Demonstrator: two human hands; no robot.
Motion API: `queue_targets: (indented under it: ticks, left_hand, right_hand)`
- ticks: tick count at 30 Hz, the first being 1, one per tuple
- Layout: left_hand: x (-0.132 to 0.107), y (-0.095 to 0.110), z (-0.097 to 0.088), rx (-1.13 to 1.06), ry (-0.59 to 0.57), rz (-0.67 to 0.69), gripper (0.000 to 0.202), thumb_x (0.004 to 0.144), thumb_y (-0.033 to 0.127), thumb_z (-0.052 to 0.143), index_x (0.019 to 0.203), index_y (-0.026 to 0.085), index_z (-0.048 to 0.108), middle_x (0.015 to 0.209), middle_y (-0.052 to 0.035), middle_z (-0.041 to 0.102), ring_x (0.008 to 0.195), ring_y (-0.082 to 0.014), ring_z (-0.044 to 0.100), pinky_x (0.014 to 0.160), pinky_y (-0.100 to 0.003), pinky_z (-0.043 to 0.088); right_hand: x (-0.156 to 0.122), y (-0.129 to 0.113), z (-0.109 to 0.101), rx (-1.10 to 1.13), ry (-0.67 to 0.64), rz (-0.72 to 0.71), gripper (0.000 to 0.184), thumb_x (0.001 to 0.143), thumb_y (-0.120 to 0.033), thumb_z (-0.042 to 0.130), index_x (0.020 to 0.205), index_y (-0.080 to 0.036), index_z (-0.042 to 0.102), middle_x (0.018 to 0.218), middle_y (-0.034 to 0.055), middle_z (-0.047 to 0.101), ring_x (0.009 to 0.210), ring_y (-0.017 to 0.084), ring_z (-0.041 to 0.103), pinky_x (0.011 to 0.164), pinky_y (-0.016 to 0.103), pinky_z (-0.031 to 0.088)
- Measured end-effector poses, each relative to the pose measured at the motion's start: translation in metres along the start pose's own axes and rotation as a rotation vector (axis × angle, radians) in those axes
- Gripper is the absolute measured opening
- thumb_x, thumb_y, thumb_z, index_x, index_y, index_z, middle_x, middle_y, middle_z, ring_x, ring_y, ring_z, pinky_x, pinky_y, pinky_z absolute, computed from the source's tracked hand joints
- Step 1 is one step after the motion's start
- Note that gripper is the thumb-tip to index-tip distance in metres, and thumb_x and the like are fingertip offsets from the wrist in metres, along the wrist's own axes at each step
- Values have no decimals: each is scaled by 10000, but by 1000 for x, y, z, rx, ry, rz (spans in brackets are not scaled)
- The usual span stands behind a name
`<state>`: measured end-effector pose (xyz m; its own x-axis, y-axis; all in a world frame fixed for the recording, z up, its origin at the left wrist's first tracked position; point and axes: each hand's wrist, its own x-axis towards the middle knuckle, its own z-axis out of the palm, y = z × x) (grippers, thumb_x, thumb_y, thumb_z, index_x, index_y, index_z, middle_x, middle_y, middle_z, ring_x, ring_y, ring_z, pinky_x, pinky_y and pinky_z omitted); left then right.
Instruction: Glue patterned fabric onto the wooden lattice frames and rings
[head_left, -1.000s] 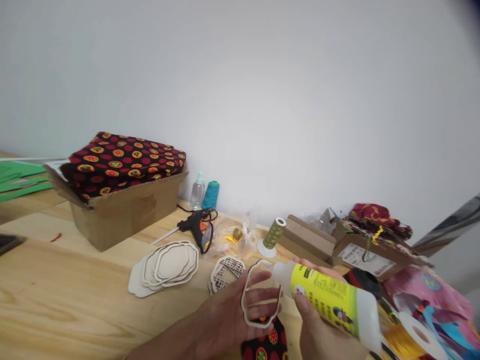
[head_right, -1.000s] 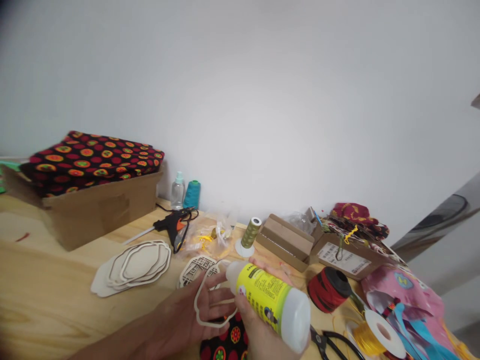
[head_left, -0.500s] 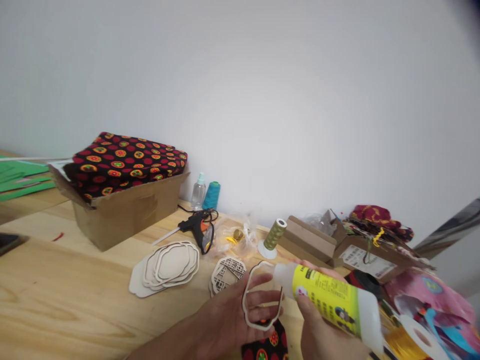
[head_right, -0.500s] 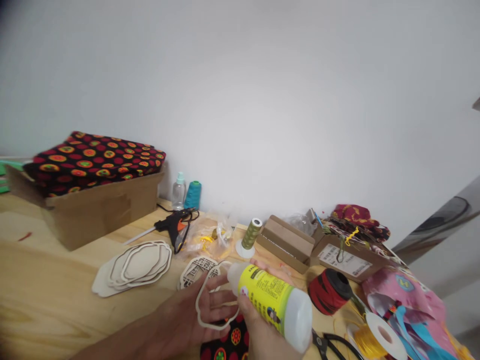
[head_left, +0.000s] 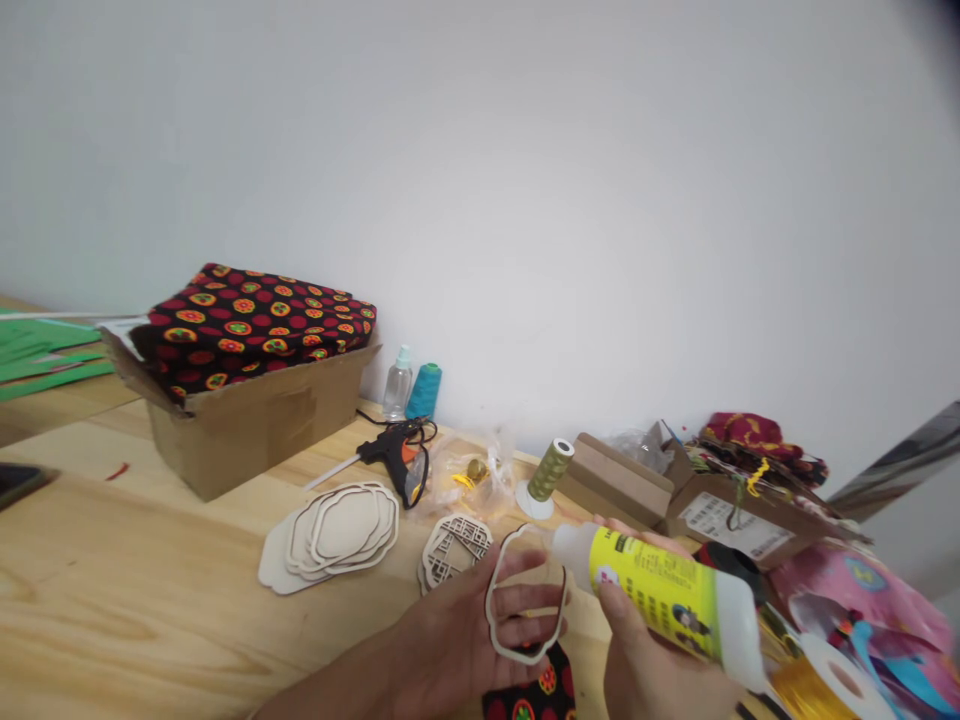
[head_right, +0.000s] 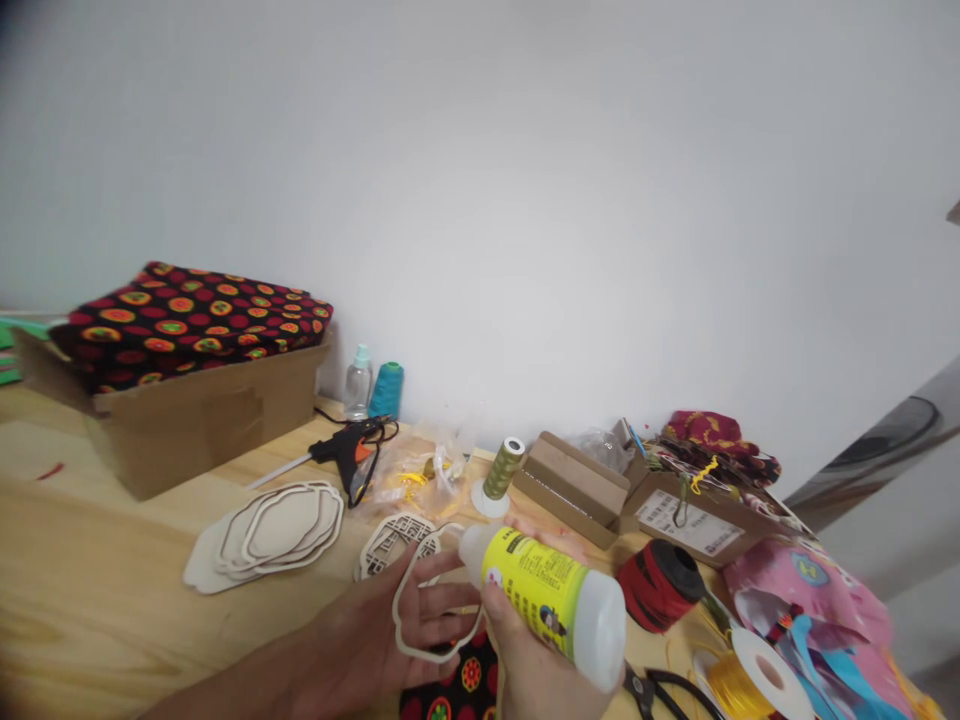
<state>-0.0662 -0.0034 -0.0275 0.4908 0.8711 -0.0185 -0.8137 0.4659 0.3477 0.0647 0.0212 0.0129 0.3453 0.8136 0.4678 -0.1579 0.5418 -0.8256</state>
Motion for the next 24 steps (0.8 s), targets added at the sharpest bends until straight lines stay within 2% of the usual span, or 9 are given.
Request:
queue_targets:
  ticks: [4, 7, 10, 15, 17, 20, 22, 24]
  left_hand:
    - [0, 2, 3, 4, 26, 3, 406, 839, 446, 413, 1070, 132, 528, 981, -114, 658, 909, -213, 606, 759, -333, 407]
    - [0, 2, 2, 11, 26, -6, 421, 837, 458, 407, 1076, 132, 526, 983, -114, 657, 897, -211, 609, 742, -330, 411]
    - [0, 1, -1, 20, 1, -3, 440, 837, 472, 394, 1086, 133, 524, 1018, -124, 645, 932, -222, 598, 753, -339, 408]
    - [0, 1, -2, -7, -5, -1, 409, 844, 455, 391, 1060, 140, 539, 1007, -118, 651, 942, -223, 595, 764, -339, 407]
    - [0, 1, -1, -2, -4, -7, 436, 844, 462, 384, 1089, 129, 522, 1018, -129, 643, 931, -224, 599, 758, -343, 412]
    - [0, 1, -1, 0, -7, -15, 449, 845, 469, 373, 1086, 122, 525, 1027, -135, 642, 903, -220, 608, 748, -346, 419]
    - [-1, 1, -1, -2, -12, -12, 448, 847, 463, 374, 1096, 119, 519, 1038, -138, 639, 915, -221, 604, 753, -344, 418]
    - [-1, 1, 0, -3, -13, -9, 454, 844, 464, 382, 1107, 117, 511, 1042, -140, 638, 922, -223, 602, 755, -342, 418]
  right_hand:
    - [0, -2, 0, -19, -39, 31, 313, 531, -194, 758, 792, -154, 590, 691, 43, 673, 758, 241, 642, 614, 318, 546]
    - [0, -3, 2, 20, -17, 12, 409, 522, -199, 761, 888, -156, 582, 777, 55, 680, 786, 240, 639, 619, 319, 548]
    - [-2, 0, 3, 22, 37, 12, 365, 601, -260, 721, 920, -152, 579, 879, 81, 672, 865, 251, 624, 684, 360, 542]
    - [1, 4, -4, -9, -72, 39, 465, 535, -194, 762, 964, -154, 585, 793, 61, 684, 751, 237, 649, 671, 350, 547]
    - [3, 4, -5, 24, -73, 33, 486, 528, -167, 762, 979, -154, 581, 799, 56, 682, 717, 221, 650, 652, 338, 548]
    - [3, 3, -4, 54, -4, 18, 385, 549, -166, 749, 903, -143, 600, 769, 52, 675, 689, 206, 644, 618, 322, 547]
    - [2, 2, -1, 48, -6, 44, 286, 542, -164, 754, 788, -138, 610, 685, 39, 666, 588, 185, 630, 550, 306, 541]
    - [2, -1, 1, 52, -23, 63, 268, 519, -158, 765, 735, -142, 608, 651, 28, 659, 540, 173, 617, 522, 296, 534]
